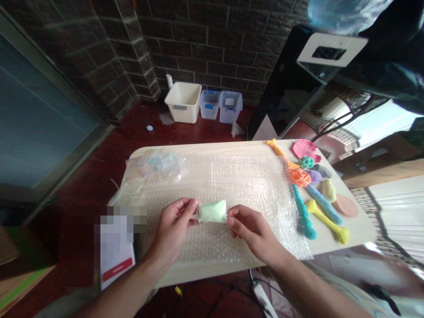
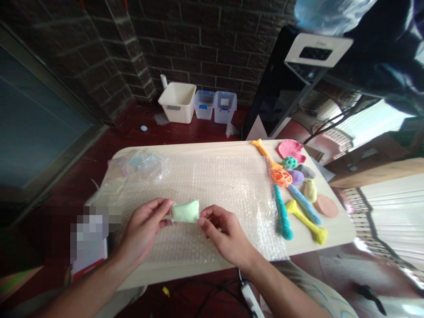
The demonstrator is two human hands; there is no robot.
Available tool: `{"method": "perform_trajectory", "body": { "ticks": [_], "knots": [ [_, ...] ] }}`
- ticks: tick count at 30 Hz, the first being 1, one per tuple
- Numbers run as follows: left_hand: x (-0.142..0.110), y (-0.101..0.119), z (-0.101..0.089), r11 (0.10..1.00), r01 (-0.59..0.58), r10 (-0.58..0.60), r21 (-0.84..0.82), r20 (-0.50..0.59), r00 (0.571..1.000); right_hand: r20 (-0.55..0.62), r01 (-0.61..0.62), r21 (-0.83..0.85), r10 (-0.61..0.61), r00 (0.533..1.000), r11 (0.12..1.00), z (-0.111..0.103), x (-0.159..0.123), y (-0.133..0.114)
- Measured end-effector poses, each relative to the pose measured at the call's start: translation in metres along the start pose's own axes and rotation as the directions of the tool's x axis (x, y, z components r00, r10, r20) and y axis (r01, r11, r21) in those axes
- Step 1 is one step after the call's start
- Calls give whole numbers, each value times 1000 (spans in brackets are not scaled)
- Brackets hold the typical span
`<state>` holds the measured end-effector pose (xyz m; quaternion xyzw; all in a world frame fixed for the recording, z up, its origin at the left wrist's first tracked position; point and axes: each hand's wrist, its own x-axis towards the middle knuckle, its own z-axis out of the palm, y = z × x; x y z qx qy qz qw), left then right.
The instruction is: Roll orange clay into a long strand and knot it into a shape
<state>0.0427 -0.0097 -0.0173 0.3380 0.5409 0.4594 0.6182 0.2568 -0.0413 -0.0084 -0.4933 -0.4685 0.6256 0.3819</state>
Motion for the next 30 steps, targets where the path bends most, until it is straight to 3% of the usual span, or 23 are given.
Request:
{"method": "perform_trajectory", "body": {
  "ticks": [10,17,19,23,26,30],
  "knots": [
    [-17,-3,3,993,-62,55,105,70,996,-65,25,-158,-35,997,987,-2,-16,8],
    [-24,-5,1,988,-42,12,149,198,980,-35,65,-281,-78,996,957,-2,-29,2],
    [-25,-3,1,975,-71,9,208,285,958,-6,79,-325,-85,996,943,-1,-32,-2],
    [-32,-3,1,967,-72,-56,244,481,875,58,110,-375,-95,994,921,1,-35,-6],
    [-38,-4,1,964,-39,-114,263,542,833,95,114,-363,-85,992,925,4,-38,-6],
    [-46,-4,0,969,-52,-96,241,563,821,74,101,-315,-81,994,944,9,-45,-4]
  ]
}}
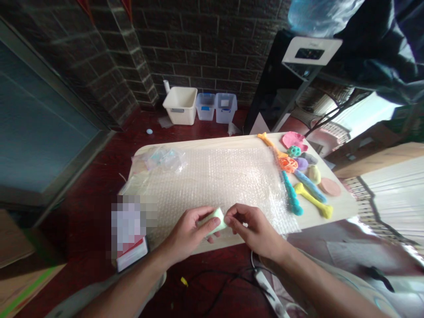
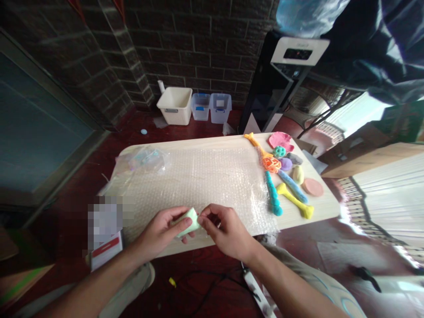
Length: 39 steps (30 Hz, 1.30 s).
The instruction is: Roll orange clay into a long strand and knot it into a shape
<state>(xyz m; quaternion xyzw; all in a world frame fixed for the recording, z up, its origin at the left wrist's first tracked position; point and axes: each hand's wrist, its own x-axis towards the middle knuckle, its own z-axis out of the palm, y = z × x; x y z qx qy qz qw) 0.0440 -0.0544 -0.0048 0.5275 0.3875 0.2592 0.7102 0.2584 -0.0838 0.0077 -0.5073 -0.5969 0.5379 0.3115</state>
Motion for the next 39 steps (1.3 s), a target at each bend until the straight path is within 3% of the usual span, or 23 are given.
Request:
{"method": "perform_trajectory", "body": {
  "ticks": [10,19,25,32,35,39],
  "knots": [
    [-4,4,7,993,-67,73,98,-49,996,-144,176,-62,-184,972,982,4,-3,3],
    [-1,-3,4,978,-18,40,207,-105,994,-114,251,-226,-281,953,941,6,2,-2],
    [-3,-2,4,981,-22,40,195,-86,996,-239,116,108,-88,967,987,10,6,4],
    [-4,-4,2,947,41,-11,320,-95,995,-129,6,390,48,990,921,14,16,12],
    [-6,-11,-5,923,99,-45,372,-152,987,-81,-11,426,50,995,905,17,18,14],
    [-11,-18,-14,903,66,-8,426,-137,991,-87,25,390,9,996,920,22,15,11]
  ]
}}
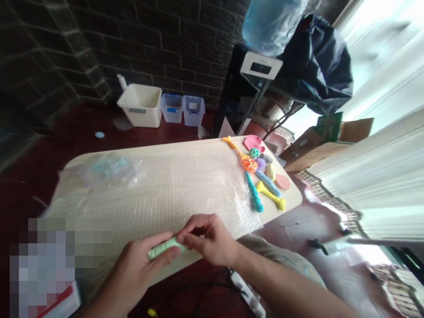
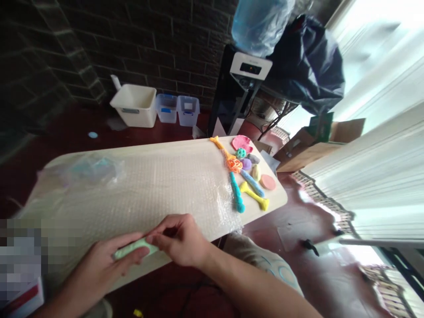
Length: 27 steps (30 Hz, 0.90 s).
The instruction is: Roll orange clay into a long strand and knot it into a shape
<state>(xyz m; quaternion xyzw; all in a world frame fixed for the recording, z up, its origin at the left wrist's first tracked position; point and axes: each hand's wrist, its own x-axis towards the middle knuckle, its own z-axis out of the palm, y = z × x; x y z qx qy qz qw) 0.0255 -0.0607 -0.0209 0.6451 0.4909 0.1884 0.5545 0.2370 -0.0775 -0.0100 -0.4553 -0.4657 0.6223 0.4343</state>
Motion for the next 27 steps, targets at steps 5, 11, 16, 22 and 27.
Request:
{"method": "perform_trajectory", "body": {
  "ticks": [5,11,16,22,27],
  "knots": [
    [0,-1,2,1000,9,-9,-2,-25,1000,-14,-65,60,66,998,996,-1,-5,1],
    [13,22,13,986,12,-12,-167,3,1000,-162,-101,156,127,979,982,-19,-2,5],
    [29,27,16,883,-26,-28,-470,-107,994,-291,-11,166,60,955,986,-31,6,7],
    [32,30,12,779,-35,-64,-627,-134,989,-234,-31,90,52,971,995,-31,8,8],
    [30,28,8,742,-36,-54,-670,-114,992,-209,-44,-37,36,977,998,-28,8,6]
  ]
}}
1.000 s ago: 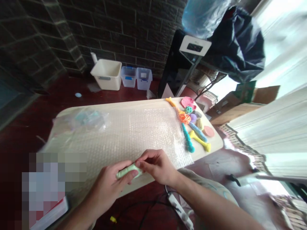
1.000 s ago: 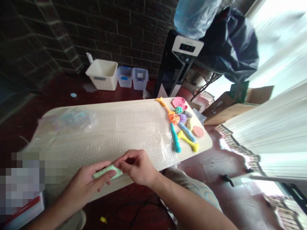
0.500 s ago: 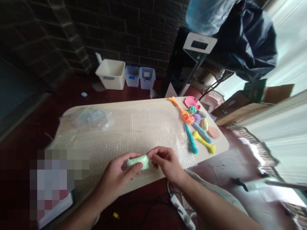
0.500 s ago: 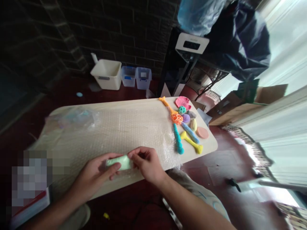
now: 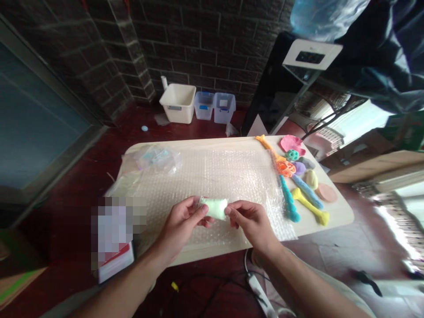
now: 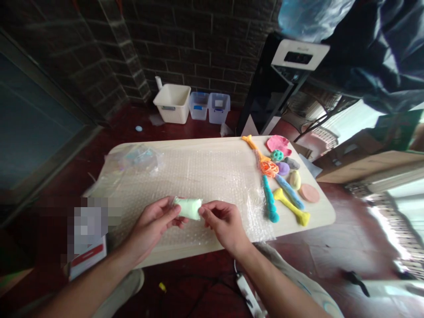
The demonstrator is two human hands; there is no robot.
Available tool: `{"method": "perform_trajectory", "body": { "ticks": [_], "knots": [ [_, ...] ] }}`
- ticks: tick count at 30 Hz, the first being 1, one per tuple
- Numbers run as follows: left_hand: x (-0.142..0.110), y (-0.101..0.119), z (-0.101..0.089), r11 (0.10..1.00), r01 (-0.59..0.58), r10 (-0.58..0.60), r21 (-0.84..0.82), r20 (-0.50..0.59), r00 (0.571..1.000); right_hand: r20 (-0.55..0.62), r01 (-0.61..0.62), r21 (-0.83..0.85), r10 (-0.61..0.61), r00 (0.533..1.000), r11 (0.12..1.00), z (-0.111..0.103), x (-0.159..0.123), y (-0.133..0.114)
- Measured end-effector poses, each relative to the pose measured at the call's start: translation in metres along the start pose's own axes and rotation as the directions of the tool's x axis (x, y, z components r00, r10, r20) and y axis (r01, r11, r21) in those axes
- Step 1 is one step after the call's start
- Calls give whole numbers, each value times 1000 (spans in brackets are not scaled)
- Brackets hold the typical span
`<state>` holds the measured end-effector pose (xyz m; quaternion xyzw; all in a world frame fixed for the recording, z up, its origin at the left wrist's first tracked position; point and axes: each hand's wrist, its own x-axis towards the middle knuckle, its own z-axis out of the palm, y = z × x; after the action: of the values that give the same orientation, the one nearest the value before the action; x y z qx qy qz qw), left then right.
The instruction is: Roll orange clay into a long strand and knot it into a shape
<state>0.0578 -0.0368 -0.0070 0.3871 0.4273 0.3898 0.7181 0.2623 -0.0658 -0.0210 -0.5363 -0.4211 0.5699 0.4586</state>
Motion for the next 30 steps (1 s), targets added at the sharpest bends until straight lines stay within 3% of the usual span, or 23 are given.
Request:
{"method": "perform_trajectory", "body": {
  "ticks": [6,12,17,21,25,30],
  "knots": [
    [-3,3,-15,999,-32,32,8,-3,999,55,9,-56,-6,998,998,13,6,-8],
    [-5,6,-25,999,-51,52,14,-64,997,49,48,-40,-46,998,998,30,15,-1],
    [-6,10,-28,994,-86,72,-66,-192,979,38,61,-32,-60,998,998,37,20,1],
    [-5,11,-33,995,-99,91,-16,-271,958,33,76,-62,-74,997,995,39,23,1],
    [-3,9,-38,994,-109,114,34,-253,961,67,139,-215,-127,990,967,38,17,3],
    [-1,7,-36,995,-95,99,30,-256,962,146,312,-442,-276,950,841,33,8,-4]
  ]
}}
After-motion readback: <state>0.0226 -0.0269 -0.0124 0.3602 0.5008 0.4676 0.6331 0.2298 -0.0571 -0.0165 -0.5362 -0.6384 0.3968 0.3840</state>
